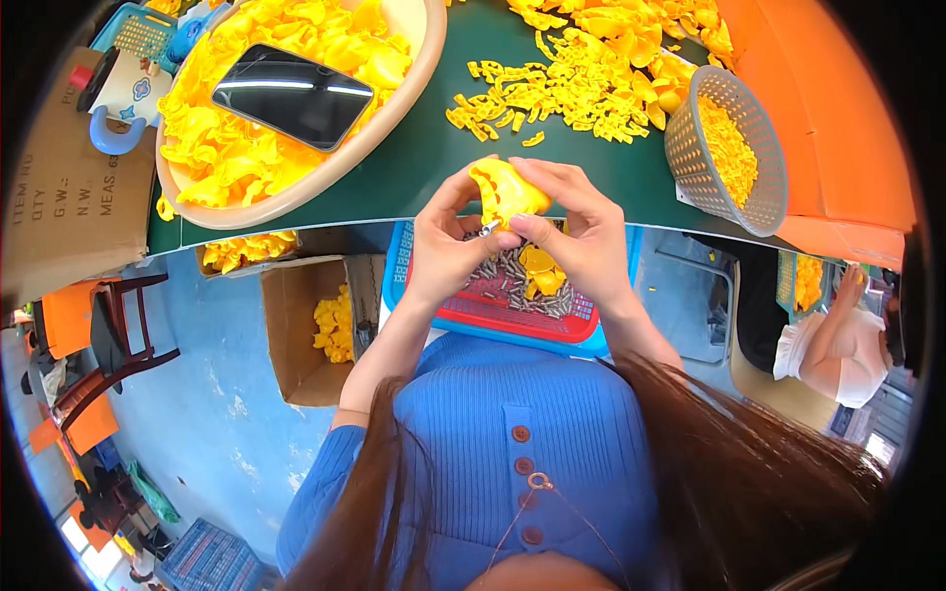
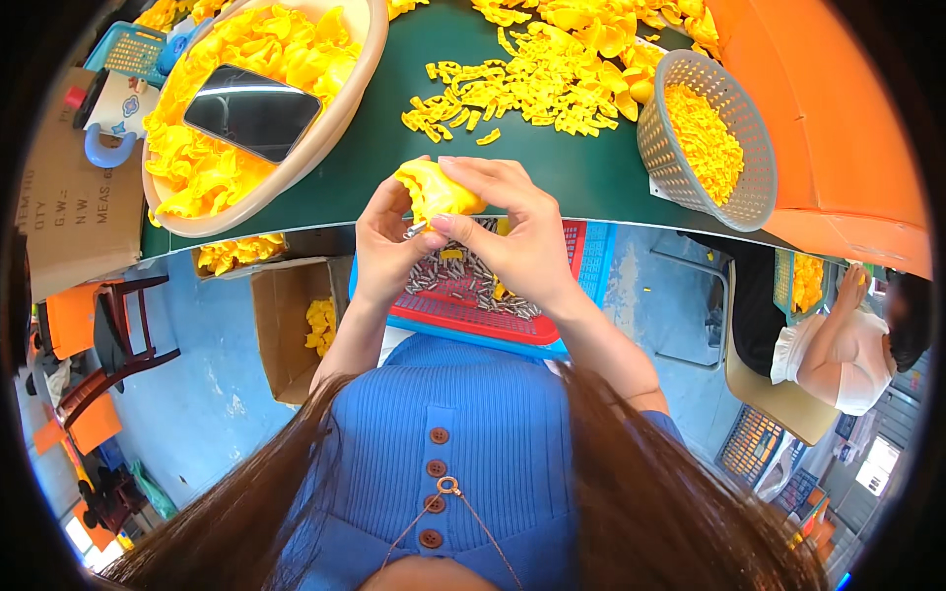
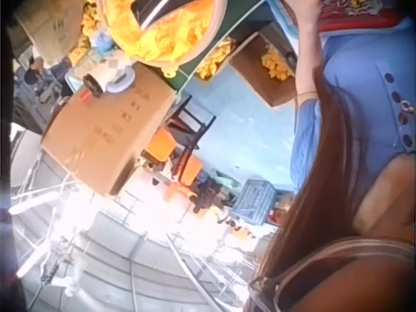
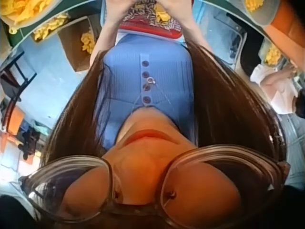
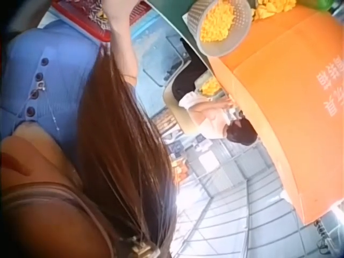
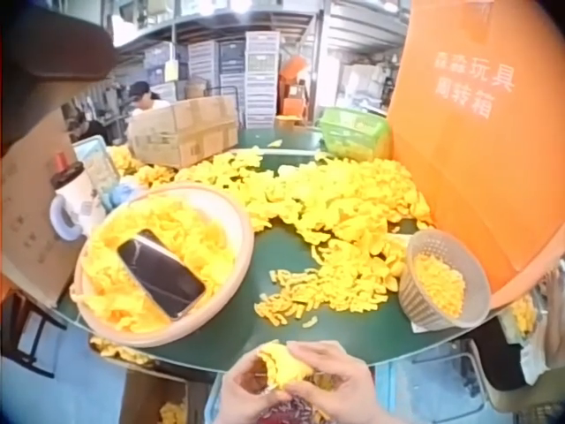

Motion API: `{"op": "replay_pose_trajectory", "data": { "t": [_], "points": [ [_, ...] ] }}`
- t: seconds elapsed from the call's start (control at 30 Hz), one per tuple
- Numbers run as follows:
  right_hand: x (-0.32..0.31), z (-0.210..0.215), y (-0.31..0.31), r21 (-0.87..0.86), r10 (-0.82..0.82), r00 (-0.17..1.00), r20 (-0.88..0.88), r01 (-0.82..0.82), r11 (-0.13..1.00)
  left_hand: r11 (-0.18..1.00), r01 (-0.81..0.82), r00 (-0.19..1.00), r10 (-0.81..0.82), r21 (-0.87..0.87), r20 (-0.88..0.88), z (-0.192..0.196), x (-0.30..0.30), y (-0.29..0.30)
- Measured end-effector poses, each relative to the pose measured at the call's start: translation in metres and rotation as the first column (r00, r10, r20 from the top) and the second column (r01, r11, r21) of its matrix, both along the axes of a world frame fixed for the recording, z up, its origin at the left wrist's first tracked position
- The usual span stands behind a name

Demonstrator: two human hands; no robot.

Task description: Assembling yellow toy parts by hand at a factory workbench.

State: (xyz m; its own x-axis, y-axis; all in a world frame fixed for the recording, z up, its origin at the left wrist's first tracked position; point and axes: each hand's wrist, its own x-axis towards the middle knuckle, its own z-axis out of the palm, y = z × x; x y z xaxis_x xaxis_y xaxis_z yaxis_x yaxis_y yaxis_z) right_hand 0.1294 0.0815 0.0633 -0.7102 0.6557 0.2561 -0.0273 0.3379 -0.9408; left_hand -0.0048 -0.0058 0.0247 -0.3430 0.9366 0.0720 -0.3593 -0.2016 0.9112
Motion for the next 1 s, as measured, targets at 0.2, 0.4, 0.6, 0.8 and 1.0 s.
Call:
{"op": "replay_pose_trajectory", "data": {
  "t": [0.2,0.4,0.6,0.8,1.0],
  "points": [
    [-0.0010,-0.0013,-0.0009,-0.047,0.012,0.999,-0.031,-0.013,0.999,0.996,-0.042,0.999,0.044,0.079,-0.022,-0.0033,0.0014,0.0024],
    [-0.0015,-0.0017,-0.0021,-0.106,0.014,0.999,-0.039,-0.018,0.994,1.000,-0.028,1.000,0.028,-0.005,0.011,0.0023,0.0012,0.0004],
    [-0.0017,-0.0020,-0.0045,-0.127,0.002,0.999,-0.039,-0.007,0.992,0.998,-0.049,0.998,0.051,0.047,-0.034,0.0011,0.0008,0.0001],
    [-0.0018,-0.0024,-0.0051,-0.143,-0.007,0.999,-0.040,0.001,0.990,0.997,-0.052,0.998,0.054,0.051,-0.041,0.0008,0.0007,-0.0001],
    [-0.0015,-0.0011,-0.0041,-0.161,0.008,0.999,-0.053,-0.017,0.987,0.997,-0.070,0.994,0.074,0.044,-0.083,0.0004,0.0011,-0.0012]
  ]
}}
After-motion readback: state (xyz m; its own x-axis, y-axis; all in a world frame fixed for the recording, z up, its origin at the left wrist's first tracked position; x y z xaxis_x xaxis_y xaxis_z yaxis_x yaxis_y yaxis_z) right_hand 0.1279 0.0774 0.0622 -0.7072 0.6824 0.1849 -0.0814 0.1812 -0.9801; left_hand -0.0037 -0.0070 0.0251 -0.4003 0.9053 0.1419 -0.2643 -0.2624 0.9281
